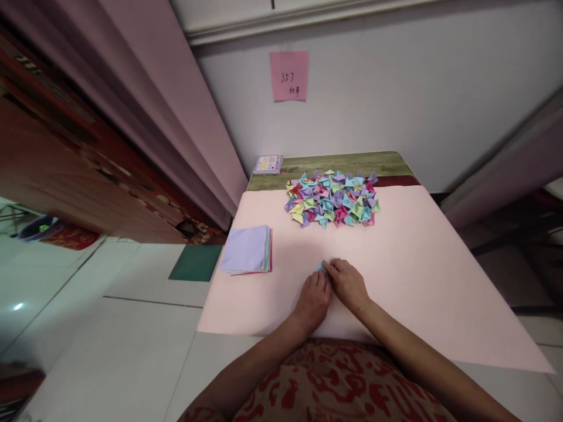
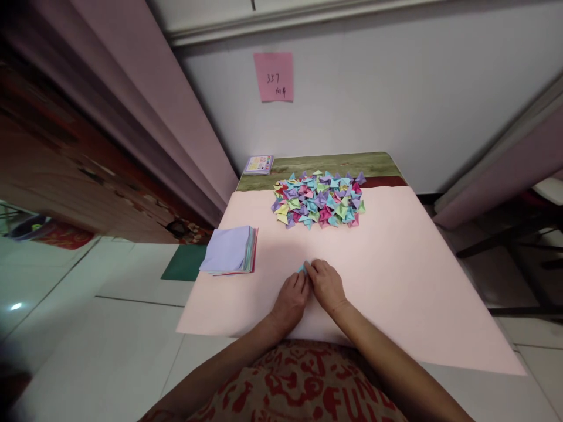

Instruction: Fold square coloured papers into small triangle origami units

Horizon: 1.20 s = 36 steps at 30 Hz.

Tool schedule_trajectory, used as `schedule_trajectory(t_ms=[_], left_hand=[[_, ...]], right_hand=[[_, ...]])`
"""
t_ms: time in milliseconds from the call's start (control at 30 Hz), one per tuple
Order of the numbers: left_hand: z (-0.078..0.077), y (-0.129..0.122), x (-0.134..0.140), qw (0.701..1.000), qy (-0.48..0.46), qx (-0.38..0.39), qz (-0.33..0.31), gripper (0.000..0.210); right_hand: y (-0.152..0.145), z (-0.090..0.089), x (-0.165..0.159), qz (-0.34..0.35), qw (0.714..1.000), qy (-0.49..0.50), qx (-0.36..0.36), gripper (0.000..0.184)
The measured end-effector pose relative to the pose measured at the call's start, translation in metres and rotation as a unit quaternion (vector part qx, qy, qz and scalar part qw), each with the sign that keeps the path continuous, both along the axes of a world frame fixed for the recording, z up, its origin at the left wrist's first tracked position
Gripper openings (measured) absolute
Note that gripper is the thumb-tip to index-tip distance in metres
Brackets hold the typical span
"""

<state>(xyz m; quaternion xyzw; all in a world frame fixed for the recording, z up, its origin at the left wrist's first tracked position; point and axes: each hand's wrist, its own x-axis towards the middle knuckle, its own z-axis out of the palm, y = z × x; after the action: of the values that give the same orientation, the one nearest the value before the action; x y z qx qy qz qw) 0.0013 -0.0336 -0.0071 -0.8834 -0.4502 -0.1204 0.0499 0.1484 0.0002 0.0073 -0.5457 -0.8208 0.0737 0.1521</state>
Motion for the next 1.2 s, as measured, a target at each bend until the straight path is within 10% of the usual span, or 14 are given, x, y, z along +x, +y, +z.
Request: schedule_trajectory(t_ms=[267, 867, 1067, 1200], left_hand=[[0.002, 0.0, -0.008, 0.999, -0.043, -0.016, -0.006, 0.046], [0.013, 0.0, -0.02, 0.97, -0.23, -0.077, 0.0, 0.027], [0.013, 0.004, -0.025, 0.925, -0.356, -0.125, 0.047, 0.033], [0.017, 0.012, -0.025, 0.839, -0.49, -0.185, 0.151, 0.036]], right_hand=[[0.024, 0.017, 0.01, -0.084, 0.975, 0.131, -0.157, 0.024], [0.036, 0.039, 0.003, -0.135, 0.953, 0.115, -0.247, 0.014], [0.021, 0.031, 0.003, -0.148, 0.947, 0.189, -0.213, 0.013], [0.018, 0.024, 0.005, -0.186, 0.861, 0.393, -0.265, 0.027]])
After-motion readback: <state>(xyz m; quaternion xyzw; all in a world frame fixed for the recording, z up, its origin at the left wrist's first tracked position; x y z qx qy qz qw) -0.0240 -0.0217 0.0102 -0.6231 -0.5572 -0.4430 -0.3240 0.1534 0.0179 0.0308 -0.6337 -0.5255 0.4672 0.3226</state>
